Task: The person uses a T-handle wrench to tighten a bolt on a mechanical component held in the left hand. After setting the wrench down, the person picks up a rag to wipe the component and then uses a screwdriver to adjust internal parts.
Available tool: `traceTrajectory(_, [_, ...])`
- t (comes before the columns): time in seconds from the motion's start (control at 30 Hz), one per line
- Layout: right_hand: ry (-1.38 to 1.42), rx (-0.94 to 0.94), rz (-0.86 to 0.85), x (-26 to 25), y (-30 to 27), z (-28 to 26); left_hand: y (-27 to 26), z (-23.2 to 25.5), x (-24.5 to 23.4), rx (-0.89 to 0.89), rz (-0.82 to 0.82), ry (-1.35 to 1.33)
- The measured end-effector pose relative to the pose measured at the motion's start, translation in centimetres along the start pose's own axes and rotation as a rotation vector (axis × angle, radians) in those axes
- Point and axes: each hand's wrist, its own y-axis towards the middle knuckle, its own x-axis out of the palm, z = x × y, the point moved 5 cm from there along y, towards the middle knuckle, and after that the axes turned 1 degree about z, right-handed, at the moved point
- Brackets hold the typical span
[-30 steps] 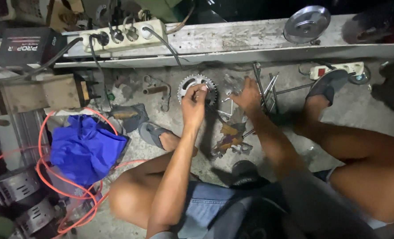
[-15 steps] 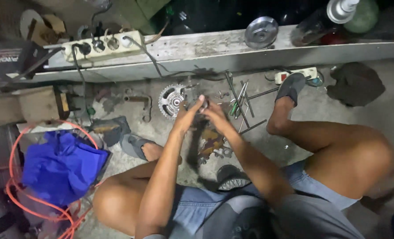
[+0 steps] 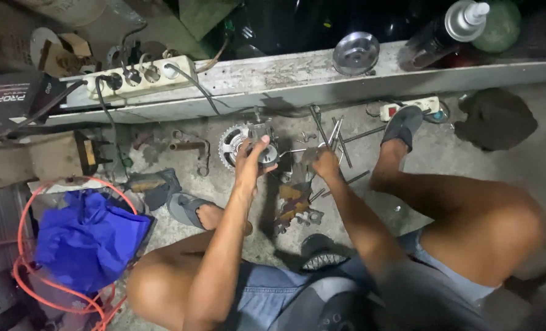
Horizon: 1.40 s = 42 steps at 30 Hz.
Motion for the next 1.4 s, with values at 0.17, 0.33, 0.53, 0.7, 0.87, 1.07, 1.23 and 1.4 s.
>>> traceTrajectory(0.17, [-0.203, 0.063, 0.070, -4.7, -4.4, -3.9, 7.6, -6.4, -3.7, 0.118, -0.117, -0.077])
traceTrajectory(0.33, [-0.561, -0.054, 0.176, -3.0, -2.3, -3.9, 2.9, -2.0, -1.5, 0.155, -0.182, 0.069])
traceTrajectory(0.53, [-0.763, -0.005, 0.331, -2.3, -3.3, -2.5, 2.1, -0.9, -1.2, 0.330, -0.191, 0.165])
traceTrajectory(0.7, [-0.405, 0.116, 0.075, -3.2, -1.8, -2.8, 3.3, -1.8, -2.0, 0.413, -0.220, 0.134])
traceTrajectory(0.87, [-0.294, 0.156, -0.043, -9.6, -8.7, -10.3, 2.7, -0.7, -1.4, 0.473, -0.259, 0.083])
traceTrajectory(1.07, [-0.156, -0.195, -0.029, -12.3, -5.5, -10.3, -0.8, 2.3, -0.4, 0.433, -0.118, 0.221])
traceTrajectory(1.23, [-0.078, -0.185, -0.084, -13.2, -5.9, -11.3, 0.1, 0.1, -1.7, 0.383, 0.041, 0.098])
traceTrajectory(1.4, [-0.166, -0.065, -0.423, -12.5, -17.6, -15.0, -0.6, -0.4, -3.4, 0.406, 0.048, 0.016])
